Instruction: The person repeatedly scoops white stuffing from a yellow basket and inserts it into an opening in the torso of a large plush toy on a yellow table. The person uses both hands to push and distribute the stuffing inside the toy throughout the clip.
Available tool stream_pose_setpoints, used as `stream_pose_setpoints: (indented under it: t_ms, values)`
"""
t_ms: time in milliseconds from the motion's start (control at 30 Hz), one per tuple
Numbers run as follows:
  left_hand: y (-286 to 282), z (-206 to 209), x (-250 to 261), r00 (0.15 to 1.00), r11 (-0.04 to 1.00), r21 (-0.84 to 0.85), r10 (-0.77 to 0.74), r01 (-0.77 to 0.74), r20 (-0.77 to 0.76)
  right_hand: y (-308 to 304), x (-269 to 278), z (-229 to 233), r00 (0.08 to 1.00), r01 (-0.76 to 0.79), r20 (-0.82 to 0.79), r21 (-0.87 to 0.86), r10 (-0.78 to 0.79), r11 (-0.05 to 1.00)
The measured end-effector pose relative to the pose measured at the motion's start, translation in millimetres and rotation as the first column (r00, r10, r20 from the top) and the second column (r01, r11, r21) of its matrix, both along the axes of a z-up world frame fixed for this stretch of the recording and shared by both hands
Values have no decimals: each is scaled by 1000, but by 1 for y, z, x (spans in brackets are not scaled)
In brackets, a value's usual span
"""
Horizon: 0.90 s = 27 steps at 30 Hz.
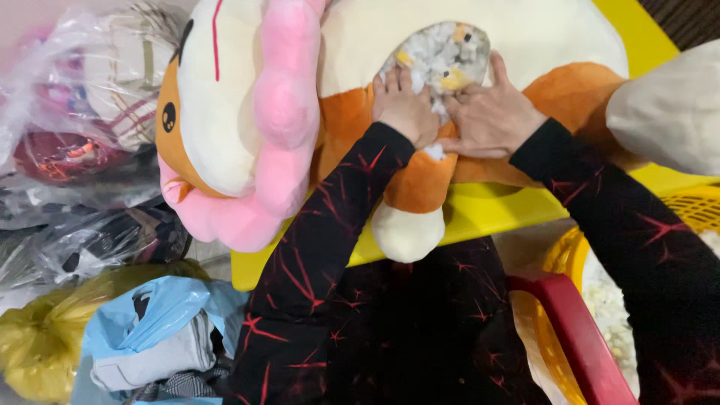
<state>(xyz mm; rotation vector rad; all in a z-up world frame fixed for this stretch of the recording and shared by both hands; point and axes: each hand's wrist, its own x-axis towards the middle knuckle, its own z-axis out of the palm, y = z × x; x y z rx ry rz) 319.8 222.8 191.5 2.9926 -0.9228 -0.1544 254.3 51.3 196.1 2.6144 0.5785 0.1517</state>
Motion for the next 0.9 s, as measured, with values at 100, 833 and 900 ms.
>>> stream_pose_setpoints:
  t_ms: [100, 833, 900]
  values:
    - [-38, -15, 17, 985, 964, 202, 172, -174, 31, 3, -3, 5, 991, 54, -115, -90, -64, 994]
    - [46, 63, -40, 984, 942, -294, -129, 160, 124, 13, -84, 39, 908, -259, 414, 441, 61, 859]
    - [51, 71, -44, 951, 890, -372, -172, 263, 258, 14, -78, 35, 901, -217, 432, 518, -34, 827]
